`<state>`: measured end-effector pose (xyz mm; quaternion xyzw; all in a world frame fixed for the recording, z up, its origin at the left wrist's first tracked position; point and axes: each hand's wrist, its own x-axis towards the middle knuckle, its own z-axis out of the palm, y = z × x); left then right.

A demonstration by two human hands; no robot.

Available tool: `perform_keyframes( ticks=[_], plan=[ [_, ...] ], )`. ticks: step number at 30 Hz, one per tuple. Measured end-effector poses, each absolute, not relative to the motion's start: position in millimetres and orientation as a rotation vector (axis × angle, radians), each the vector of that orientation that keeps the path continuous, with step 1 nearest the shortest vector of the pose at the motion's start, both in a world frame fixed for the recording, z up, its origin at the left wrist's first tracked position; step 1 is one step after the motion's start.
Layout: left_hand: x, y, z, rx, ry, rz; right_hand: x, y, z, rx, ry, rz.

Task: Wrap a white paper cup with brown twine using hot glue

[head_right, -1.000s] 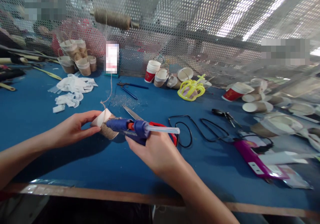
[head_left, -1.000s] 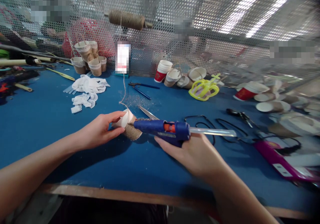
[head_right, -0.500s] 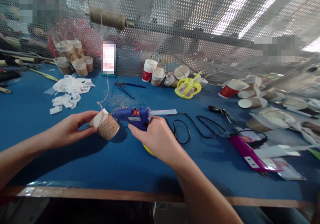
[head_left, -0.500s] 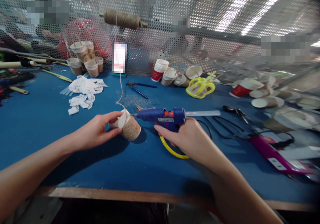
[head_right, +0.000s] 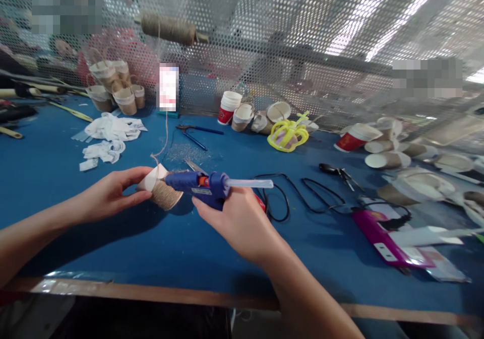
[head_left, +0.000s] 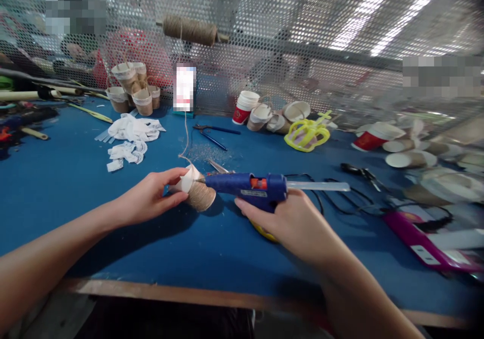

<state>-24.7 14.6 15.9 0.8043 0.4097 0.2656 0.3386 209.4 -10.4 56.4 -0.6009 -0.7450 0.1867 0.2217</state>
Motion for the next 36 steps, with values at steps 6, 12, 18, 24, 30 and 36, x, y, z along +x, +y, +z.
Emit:
perform_keyframes(
  ticks=[6,12,18,24,30,36],
  plan=[
    [-23.5,14.7,18.3,2.094,1.014,0.699,203.1,-15.2,57.6,-1.591,-2.115,0.488],
    [-23.8,15.2,17.8,2.103,0.990,0.708,203.9,-14.0,56.6,-1.552,-2.125,0.499],
    [-25.4,14.9,16.5,2.111,1.046,0.698,209.5,-7.2,56.9,-1.598,-2.021,0.555],
    [-25.3,15.1,17.7,2.129,1.081,0.679,210.4,0.3,59.1,-1.634,-1.959,0.669],
    [-25.4,13.8,19.1,2.161,1.116,0.649,212.6,6.9,54.5,-1.681,-1.980,0.669],
    [-24.7,13.3,20.1,2.145,1.131,0.625,210.9,9.1,53.7,-1.687,-1.972,0.727]
  ],
)
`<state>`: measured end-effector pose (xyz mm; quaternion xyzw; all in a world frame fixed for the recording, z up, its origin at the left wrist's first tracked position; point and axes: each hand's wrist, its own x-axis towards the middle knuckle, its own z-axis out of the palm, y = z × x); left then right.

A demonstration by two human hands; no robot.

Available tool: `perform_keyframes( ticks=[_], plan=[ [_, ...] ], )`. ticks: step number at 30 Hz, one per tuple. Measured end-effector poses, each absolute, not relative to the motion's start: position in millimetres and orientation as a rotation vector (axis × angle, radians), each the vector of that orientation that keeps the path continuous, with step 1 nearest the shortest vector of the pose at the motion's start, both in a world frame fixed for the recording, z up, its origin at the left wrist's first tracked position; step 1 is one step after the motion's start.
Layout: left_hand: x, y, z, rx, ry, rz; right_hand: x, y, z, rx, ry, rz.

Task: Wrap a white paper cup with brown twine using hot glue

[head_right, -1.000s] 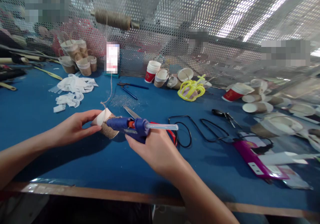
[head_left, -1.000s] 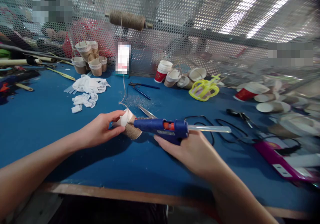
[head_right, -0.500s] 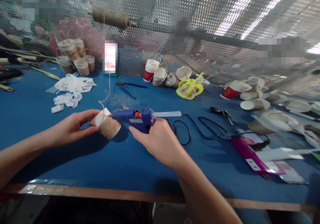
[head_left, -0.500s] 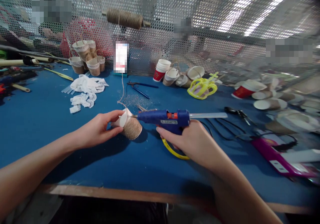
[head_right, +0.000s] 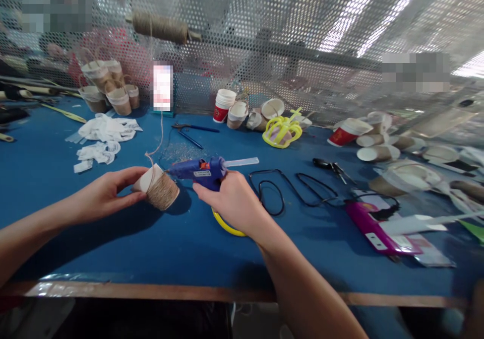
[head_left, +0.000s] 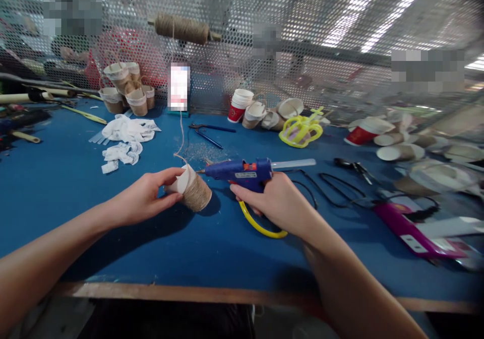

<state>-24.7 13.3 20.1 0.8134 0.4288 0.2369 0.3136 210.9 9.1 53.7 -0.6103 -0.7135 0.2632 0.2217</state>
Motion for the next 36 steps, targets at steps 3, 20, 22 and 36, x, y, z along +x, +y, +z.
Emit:
perform_keyframes(
  ticks=[3,20,22,36],
  plan=[
    [-25.2,14.2,20.0,2.166,1.120,0.616,210.9,10.6,54.3,-1.668,-1.962,0.825],
    [-24.8,15.5,20.4,2.217,1.082,0.608,256.4,81.5,18.9,-1.900,-1.605,0.524],
    [-24.7,15.0,20.6,2.226,1.078,0.606,257.3,82.1,16.4,-1.923,-1.637,0.464],
    [-22.5,10.9,18.6,2.369,1.048,0.632,160.5,48.0,58.1,-1.138,-2.232,0.931]
  ],
)
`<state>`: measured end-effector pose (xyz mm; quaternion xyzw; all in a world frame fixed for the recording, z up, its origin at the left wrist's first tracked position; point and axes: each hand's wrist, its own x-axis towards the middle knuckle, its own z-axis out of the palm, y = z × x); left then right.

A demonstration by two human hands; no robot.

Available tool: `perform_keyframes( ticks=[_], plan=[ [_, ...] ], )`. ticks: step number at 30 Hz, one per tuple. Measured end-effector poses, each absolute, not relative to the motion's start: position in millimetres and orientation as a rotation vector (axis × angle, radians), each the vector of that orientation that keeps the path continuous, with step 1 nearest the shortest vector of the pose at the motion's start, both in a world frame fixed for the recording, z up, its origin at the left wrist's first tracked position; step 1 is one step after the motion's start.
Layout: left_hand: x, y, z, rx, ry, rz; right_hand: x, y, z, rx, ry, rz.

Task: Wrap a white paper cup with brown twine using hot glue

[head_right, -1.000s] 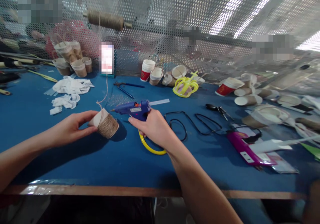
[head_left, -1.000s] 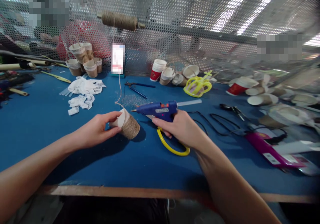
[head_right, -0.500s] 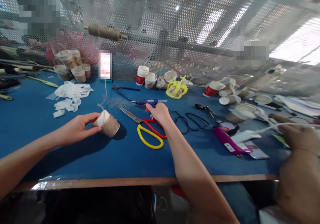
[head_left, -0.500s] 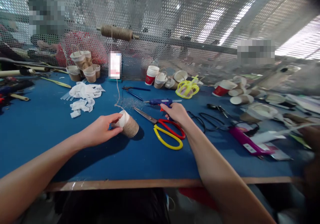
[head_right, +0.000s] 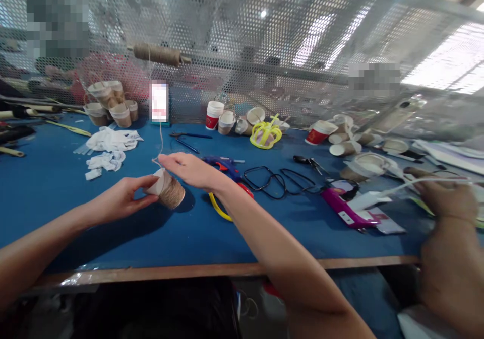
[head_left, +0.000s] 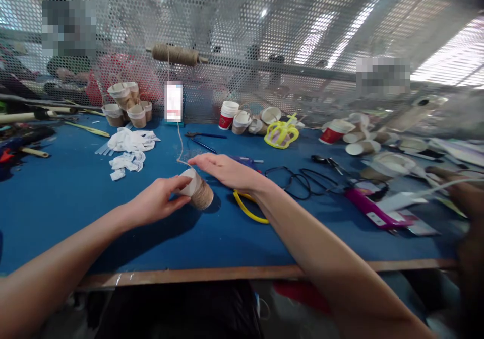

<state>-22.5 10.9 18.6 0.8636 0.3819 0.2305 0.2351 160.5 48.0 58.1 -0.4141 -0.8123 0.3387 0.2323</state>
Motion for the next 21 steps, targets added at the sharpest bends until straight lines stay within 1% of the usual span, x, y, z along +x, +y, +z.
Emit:
perform_keyframes(
  ticks=[3,5,8,16,21],
  plan=[
    [-22.9,9.9,18.9,2.387,1.021,0.629,145.4,49.3,53.9,-1.076,-2.114,1.209],
    [-23.6,10.2,19.5,2.369,1.028,0.625,144.8,48.8,52.2,-1.075,-1.979,1.244],
    [-24.4,11.4,21.2,2.273,1.040,0.636,154.8,43.1,55.1,-1.104,-1.837,1.156],
    [-21.7,8.7,24.5,1.959,0.876,0.648,179.3,22.2,57.8,-1.201,-1.819,0.856],
    [-20.0,4.8,25.9,1.949,0.852,0.626,179.5,19.0,50.1,-1.214,-1.785,0.860]
  ],
)
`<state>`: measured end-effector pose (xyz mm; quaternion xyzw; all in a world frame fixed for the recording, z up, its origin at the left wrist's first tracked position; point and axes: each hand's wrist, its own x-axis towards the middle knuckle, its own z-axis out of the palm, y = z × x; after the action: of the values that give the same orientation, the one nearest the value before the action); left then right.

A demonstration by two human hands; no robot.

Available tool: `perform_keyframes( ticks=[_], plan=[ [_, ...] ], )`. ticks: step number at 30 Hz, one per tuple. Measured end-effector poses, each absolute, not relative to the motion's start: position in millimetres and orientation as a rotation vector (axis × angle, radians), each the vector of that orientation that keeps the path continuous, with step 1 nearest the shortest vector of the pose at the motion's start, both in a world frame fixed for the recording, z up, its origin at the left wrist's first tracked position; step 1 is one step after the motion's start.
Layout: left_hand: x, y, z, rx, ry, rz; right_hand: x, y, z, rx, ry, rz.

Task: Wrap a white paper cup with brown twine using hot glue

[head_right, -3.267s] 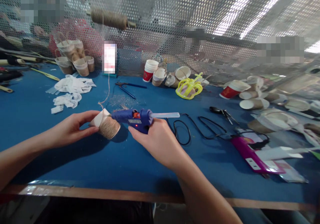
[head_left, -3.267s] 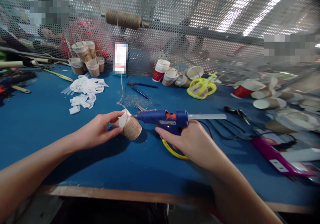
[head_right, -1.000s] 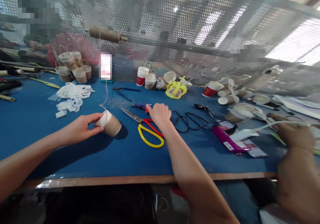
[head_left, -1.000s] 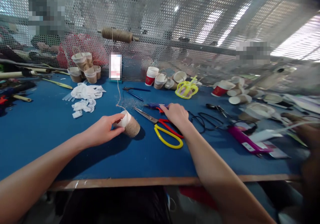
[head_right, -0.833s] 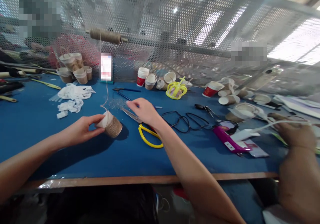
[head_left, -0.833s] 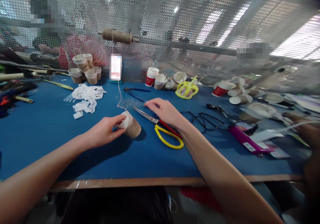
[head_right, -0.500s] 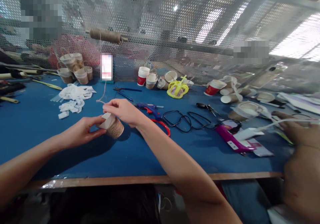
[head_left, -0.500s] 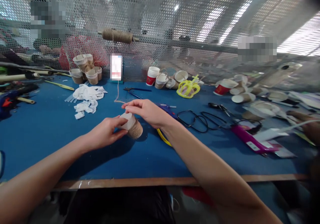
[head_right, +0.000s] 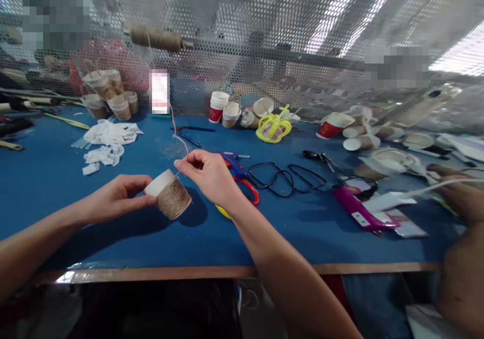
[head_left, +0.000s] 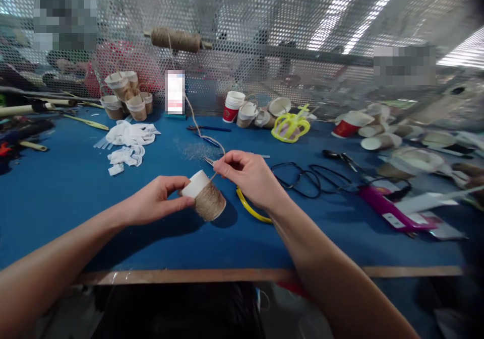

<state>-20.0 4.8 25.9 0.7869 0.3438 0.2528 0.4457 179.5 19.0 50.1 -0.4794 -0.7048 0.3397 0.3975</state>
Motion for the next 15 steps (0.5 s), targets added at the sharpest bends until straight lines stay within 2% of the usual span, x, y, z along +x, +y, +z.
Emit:
perform_keyframes(
  ticks=[15],
  plan=[
    [-22.6,-1.3,31.1,1.967,0.795,0.653,179.3,15.2,42.0,-1.212,-1.809,0.907]
  ],
)
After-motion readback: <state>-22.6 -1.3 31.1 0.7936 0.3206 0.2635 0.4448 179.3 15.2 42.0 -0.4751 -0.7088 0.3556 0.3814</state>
